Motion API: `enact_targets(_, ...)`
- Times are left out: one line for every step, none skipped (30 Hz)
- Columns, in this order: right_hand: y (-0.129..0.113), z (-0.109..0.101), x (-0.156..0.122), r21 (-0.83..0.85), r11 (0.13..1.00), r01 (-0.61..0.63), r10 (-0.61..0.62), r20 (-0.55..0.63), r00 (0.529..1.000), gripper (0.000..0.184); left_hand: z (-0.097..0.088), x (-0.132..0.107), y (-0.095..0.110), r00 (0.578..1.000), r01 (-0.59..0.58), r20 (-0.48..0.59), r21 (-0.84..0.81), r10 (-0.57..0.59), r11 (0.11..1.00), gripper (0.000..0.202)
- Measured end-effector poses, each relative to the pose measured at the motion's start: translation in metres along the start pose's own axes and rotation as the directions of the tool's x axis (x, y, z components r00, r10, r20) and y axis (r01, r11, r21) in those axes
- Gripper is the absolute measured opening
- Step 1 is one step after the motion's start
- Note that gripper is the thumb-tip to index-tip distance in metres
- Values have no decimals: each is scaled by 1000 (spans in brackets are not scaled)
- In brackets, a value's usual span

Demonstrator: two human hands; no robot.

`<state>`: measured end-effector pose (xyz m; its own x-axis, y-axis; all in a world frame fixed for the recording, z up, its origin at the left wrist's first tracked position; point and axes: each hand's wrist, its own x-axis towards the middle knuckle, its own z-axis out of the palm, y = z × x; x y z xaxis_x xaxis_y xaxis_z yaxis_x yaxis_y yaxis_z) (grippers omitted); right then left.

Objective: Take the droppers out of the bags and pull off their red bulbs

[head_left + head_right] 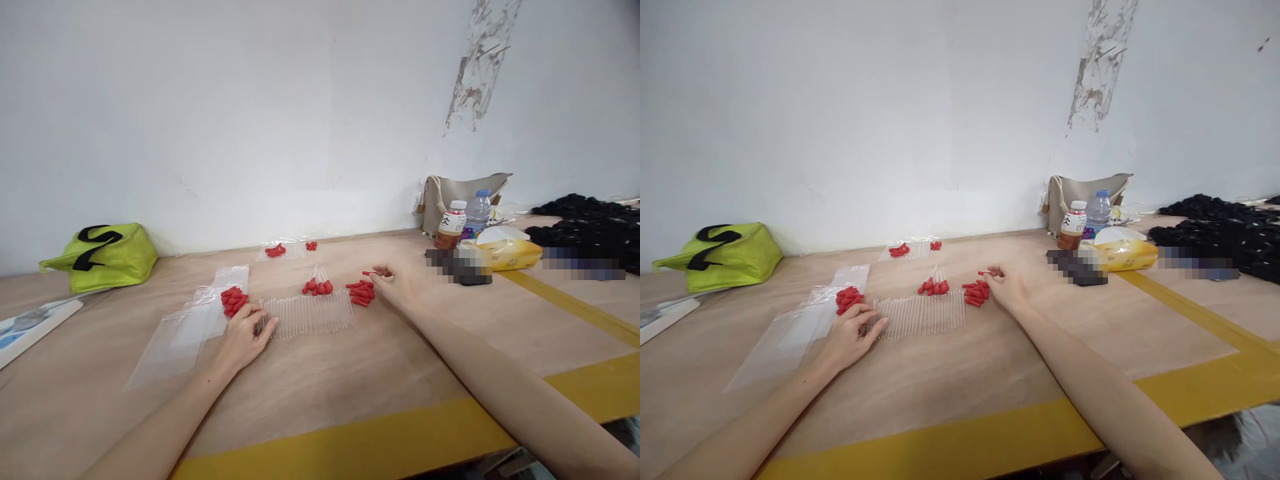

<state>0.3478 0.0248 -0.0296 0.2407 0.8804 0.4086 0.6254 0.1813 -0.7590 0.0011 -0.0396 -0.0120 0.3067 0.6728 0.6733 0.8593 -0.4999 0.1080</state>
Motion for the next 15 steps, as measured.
enact_targets(1, -1, 0, 9, 1000, -12, 12, -18, 1000, 35, -1, 0, 0, 1000, -1, -15, -13, 1, 1000, 24)
enact_targets(3, -3, 1, 6, 1000, -30, 30, -24, 999, 34, -1, 0, 0, 999, -2, -32, -26, 1, 1000, 24)
enact_targets(4, -5, 1, 0, 999, -49, 49, -32, 998, 33, -2, 0, 0, 999, -3, -51, -38, 1, 999, 24)
enact_targets(4, -7, 1, -10, 997, -70, 70, -40, 997, 32, -4, 1, 0, 998, -8, -69, -49, 5, 999, 24)
enact_targets(4, -9, 0, -22, 996, -92, 91, -49, 995, 30, -5, 1, 1, 997, -15, -83, -57, 10, 998, 24)
enact_targets(4, -10, 0, -37, 993, -114, 112, -56, 992, 28, -6, 1, 1, 995, -22, -96, -64, 16, 998, 23)
enact_targets(3, -12, 0, -52, 989, -136, 132, -62, 989, 26, -7, 2, 1, 994, -31, -111, -68, 23, 997, 23)
enact_targets(1, -14, 0, -68, 985, -156, 152, -67, 986, 25, -8, 2, 2, 992, -39, -125, -70, 30, 997, 22)
enact_targets(-1, -15, 0, -84, 981, -176, 170, -69, 983, 23, -9, 2, 2, 990, -46, -138, -70, 36, 996, 22)
enact_targets(-2, -16, 0, -99, 976, -194, 188, -69, 980, 21, -10, 3, 3, 989, -49, -145, -69, 39, 996, 22)
enact_targets(-3, -17, 0, -112, 971, -212, 205, -67, 976, 20, -10, 3, 3, 988, -51, -151, -68, 40, 996, 21)
enact_targets(-4, -18, 0, -124, 966, -228, 222, -62, 973, 19, -11, 3, 3, 987, -53, -154, -66, 42, 996, 21)
enact_targets(-4, -19, 0, -134, 961, -243, 238, -54, 970, 19, -11, 3, 3, 987, -54, -155, -65, 44, 996, 21)
enact_targets(-3, -19, 0, -141, 956, -256, 252, -43, 967, 19, -11, 3, 3, 987, -55, -155, -65, 45, 996, 21)
enact_targets(-2, -20, 1, -146, 953, -267, 265, -28, 964, 20, -11, 3, 3, 987, -57, -155, -65, 46, 996, 20)
